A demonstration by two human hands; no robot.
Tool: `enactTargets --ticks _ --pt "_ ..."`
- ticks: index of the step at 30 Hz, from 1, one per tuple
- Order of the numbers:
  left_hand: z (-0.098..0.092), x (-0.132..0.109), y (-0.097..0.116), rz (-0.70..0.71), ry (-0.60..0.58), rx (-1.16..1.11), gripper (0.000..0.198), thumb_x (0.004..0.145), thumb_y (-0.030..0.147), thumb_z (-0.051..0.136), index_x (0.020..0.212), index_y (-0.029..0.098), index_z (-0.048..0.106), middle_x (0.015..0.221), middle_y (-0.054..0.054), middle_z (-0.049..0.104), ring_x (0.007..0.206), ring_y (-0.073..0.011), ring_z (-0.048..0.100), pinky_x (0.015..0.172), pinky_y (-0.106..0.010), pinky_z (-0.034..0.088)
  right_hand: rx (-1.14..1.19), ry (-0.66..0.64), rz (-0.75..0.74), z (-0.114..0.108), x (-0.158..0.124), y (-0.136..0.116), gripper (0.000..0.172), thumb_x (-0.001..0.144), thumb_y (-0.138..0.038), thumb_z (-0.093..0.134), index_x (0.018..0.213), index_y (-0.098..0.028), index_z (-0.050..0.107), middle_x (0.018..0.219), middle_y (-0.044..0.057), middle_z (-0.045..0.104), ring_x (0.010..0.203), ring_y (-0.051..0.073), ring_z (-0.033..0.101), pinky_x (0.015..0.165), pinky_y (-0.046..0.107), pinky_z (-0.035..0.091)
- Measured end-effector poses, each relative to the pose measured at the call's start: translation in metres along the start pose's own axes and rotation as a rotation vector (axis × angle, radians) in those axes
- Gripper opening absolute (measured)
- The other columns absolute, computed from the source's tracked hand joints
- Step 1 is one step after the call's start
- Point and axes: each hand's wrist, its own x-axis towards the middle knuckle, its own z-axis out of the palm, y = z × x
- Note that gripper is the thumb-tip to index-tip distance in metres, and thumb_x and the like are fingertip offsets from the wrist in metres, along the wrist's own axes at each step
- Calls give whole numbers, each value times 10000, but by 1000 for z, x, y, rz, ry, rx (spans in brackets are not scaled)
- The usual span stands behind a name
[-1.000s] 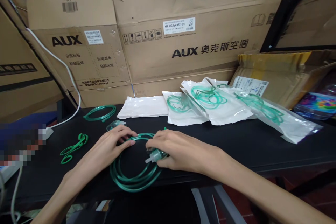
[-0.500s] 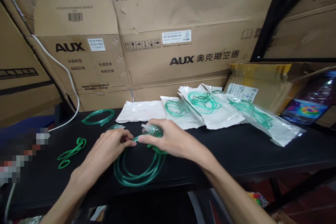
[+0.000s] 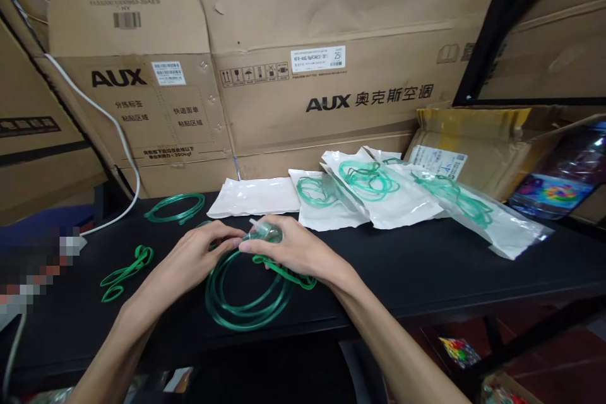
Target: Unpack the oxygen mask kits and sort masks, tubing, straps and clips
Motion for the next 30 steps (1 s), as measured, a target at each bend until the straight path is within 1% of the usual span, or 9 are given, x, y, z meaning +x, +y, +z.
enactTargets --ticks 2,4,7,10,13,18,23,27,30 --pt "1 0 -1 20 0 -8 298 965 389 503 1092 284 753 1107 -36 737 1029 -253 666 902 -355 484 -22 59 19 -3 -1 0 429 842 -552 722 1017 -206 541 704 -52 568 565 108 524 523 227 406" --pt "1 0 0 12 20 -19 289 970 388 506 1092 278 744 1120 -31 734 1014 -248 666 890 -351 487 -50 101 54 -8 -4 0 431 857 -544 708 1011 -232 454 587 -99 488 494 98 450 470 212 341" --pt "-1 -1 1 14 40 -62 284 978 404 509 1105 277 729 1148 -16 736 1025 -239 664 870 -331 486 -107 102 86 -14 -7 0 432 878 -564 672 988 -242 406 530 -112 460 475 104 436 455 210 321" --pt "-4 -1 2 3 52 -119 283 976 443 526 1104 292 728 1130 6 747 1021 -231 668 878 -319 483 -149 76 97 -18 -7 -1 423 895 -600 632 991 -228 457 554 -77 517 509 122 486 463 218 340" --pt "-5 0 4 -1 62 -160 270 975 446 539 1086 292 730 1117 15 750 1009 -225 669 894 -320 477 -155 89 85 -20 -5 -3 435 880 -619 640 973 -201 564 644 -36 580 535 121 532 465 221 361" --pt "-5 0 5 11 77 -166 252 974 429 555 1077 283 733 1155 12 746 1055 -232 659 904 -324 466 -163 77 20 -20 -2 -9 417 877 -574 668 882 -159 705 634 -16 593 507 102 539 465 221 350" --pt "-5 0 5 54 60 -199 245 982 433 555 1078 289 729 1132 16 749 1047 -230 661 914 -325 459 -182 65 43 -20 -3 -13 409 874 -564 675 876 -160 737 615 -7 617 504 105 556 462 218 353" --pt "-5 0 6 59 74 -218 217 978 438 576 1042 294 725 1032 32 750 931 -200 667 823 -294 461 -227 47 82 -21 -4 -12 417 876 -577 667 893 -167 744 532 -17 585 472 112 526 437 218 338" --pt "-4 0 8 100 81 -240 209 971 452 598 1015 290 724 994 39 743 915 -183 661 815 -278 458 -247 -10 78 -23 -5 -11 424 890 -586 645 904 -173 741 629 14 667 505 120 549 455 228 357"
